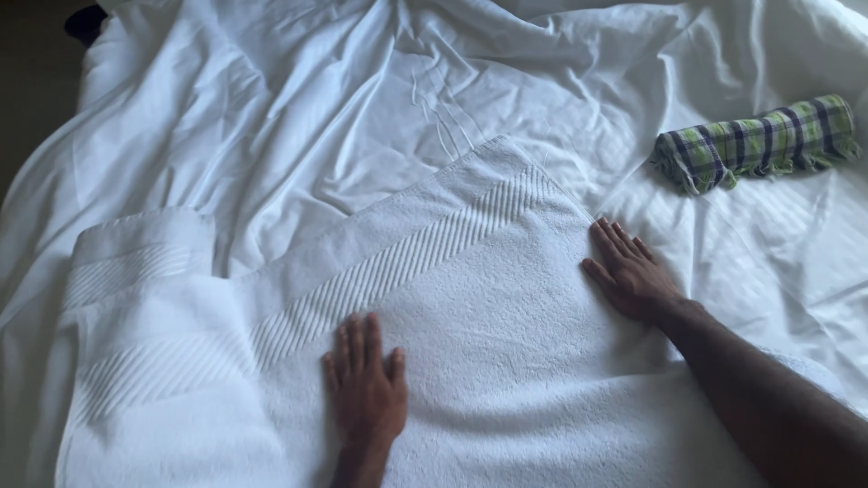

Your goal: The person folds a white towel on a bed. They smooth the towel with their hands, fold one side over, and then fold the towel in half again.

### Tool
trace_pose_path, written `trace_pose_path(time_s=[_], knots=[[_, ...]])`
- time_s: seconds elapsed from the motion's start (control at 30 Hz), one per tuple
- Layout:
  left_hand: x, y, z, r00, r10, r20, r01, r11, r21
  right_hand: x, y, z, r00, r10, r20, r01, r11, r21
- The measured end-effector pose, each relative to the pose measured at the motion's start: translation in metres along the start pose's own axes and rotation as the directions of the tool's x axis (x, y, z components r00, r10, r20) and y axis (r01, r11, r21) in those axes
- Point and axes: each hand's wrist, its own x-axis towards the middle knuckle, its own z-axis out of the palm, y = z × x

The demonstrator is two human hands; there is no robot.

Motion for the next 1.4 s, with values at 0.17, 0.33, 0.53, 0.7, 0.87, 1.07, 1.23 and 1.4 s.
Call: trace_pose_path(time_s=[0.17, 0.33, 0.53, 0.7, 0.87, 1.07, 1.23, 1.4], knots=[[0.017, 0.010, -0.002, 0.990, -0.142, 0.026, 0.140, 0.988, 0.070, 0.006, 0.000, -0.001, 0.998, 0.068, -0.011, -0.067, 0.997, 0.035], [0.022, 0.062, 0.015, 0.987, -0.143, -0.079, 0.148, 0.987, 0.059, 0.016, -0.029, 0.003, 0.979, 0.057, -0.196, -0.053, 0.998, 0.027], [0.042, 0.129, 0.018, 0.962, 0.272, 0.025, -0.256, 0.931, -0.260, 0.013, -0.105, 0.020, 0.872, -0.486, -0.056, 0.466, 0.860, -0.207], [0.071, 0.122, 0.020, 0.949, 0.263, 0.173, -0.241, 0.960, -0.139, 0.020, -0.143, -0.004, 0.940, -0.341, -0.002, 0.341, 0.939, 0.034], [0.091, 0.095, 0.018, 0.956, 0.233, 0.178, -0.228, 0.972, -0.047, 0.043, -0.120, 0.003, 0.970, -0.244, -0.010, 0.244, 0.970, 0.011], [0.108, 0.090, 0.006, 0.956, 0.172, 0.239, -0.188, 0.981, 0.046, 0.060, -0.100, 0.006, 0.983, -0.168, -0.076, 0.173, 0.983, 0.059], [0.121, 0.085, 0.011, 0.968, 0.151, 0.200, -0.164, 0.985, 0.047, 0.066, -0.091, 0.010, 0.986, -0.131, -0.102, 0.137, 0.989, 0.056], [0.133, 0.077, 0.019, 0.976, 0.161, 0.146, -0.172, 0.983, 0.069, 0.071, -0.085, 0.011, 0.993, -0.059, -0.099, 0.063, 0.997, 0.034]])
